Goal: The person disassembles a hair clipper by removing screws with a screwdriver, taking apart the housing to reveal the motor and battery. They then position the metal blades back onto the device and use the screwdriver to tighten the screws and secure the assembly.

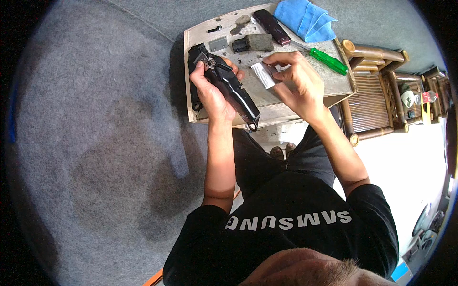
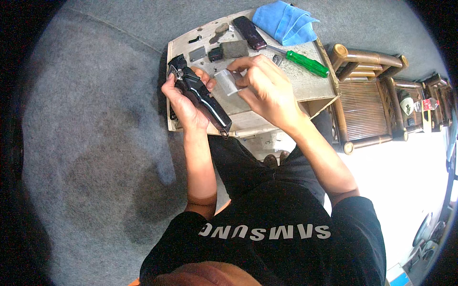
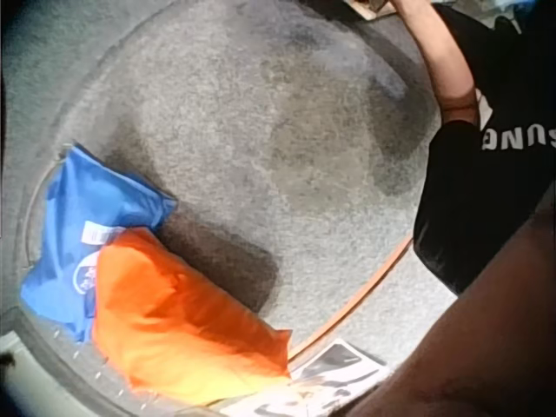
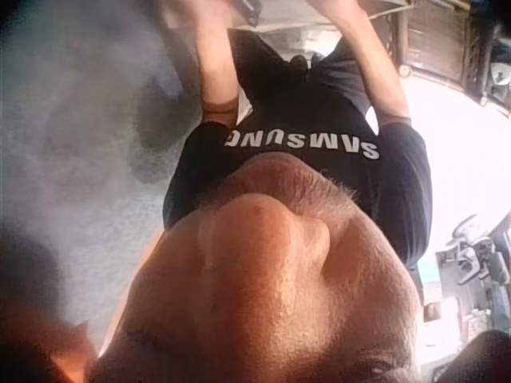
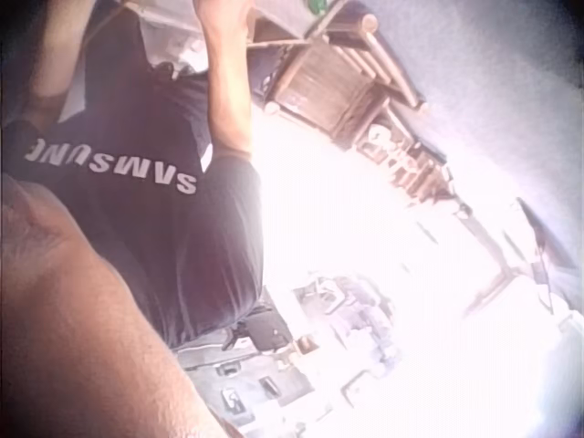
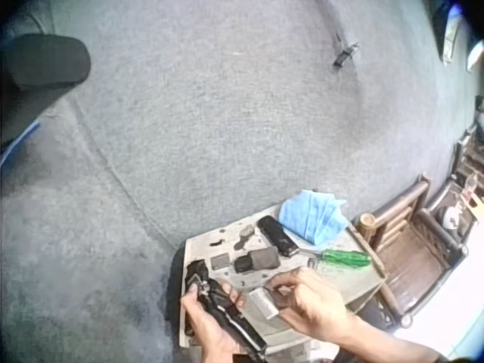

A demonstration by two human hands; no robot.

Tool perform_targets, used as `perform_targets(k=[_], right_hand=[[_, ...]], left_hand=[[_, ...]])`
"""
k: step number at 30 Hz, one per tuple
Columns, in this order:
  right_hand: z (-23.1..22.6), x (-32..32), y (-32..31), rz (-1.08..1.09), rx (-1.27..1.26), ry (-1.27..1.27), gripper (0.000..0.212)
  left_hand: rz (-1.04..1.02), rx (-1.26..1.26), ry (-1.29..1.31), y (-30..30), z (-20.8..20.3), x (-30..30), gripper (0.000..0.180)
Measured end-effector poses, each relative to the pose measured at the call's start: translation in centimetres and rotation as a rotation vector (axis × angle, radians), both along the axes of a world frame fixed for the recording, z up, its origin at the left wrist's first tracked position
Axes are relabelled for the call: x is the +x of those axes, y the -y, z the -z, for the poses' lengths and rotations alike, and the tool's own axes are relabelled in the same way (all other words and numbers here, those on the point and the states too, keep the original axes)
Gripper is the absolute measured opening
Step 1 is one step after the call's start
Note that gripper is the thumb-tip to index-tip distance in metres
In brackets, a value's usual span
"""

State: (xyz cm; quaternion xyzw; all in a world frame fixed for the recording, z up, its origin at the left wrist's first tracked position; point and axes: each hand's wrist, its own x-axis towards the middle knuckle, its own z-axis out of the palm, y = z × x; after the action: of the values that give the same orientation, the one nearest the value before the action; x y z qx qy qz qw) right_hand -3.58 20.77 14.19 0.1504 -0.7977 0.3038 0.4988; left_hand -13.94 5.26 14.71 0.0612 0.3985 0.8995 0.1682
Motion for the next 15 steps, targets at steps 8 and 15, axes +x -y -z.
perform_targets(k=[8,15], right_hand=[[0.3,-0.8,0.0,-0.148,-0.668,0.351,0.027],[0.3,-0.9,-0.7,-0.346,-0.902,0.426,0.022]], left_hand=[[0.067,0.073,-0.008,0.2,0.3,-0.2,0.043],[0.053,0.045,-0.027,0.2,0.3,-0.1,0.039]])
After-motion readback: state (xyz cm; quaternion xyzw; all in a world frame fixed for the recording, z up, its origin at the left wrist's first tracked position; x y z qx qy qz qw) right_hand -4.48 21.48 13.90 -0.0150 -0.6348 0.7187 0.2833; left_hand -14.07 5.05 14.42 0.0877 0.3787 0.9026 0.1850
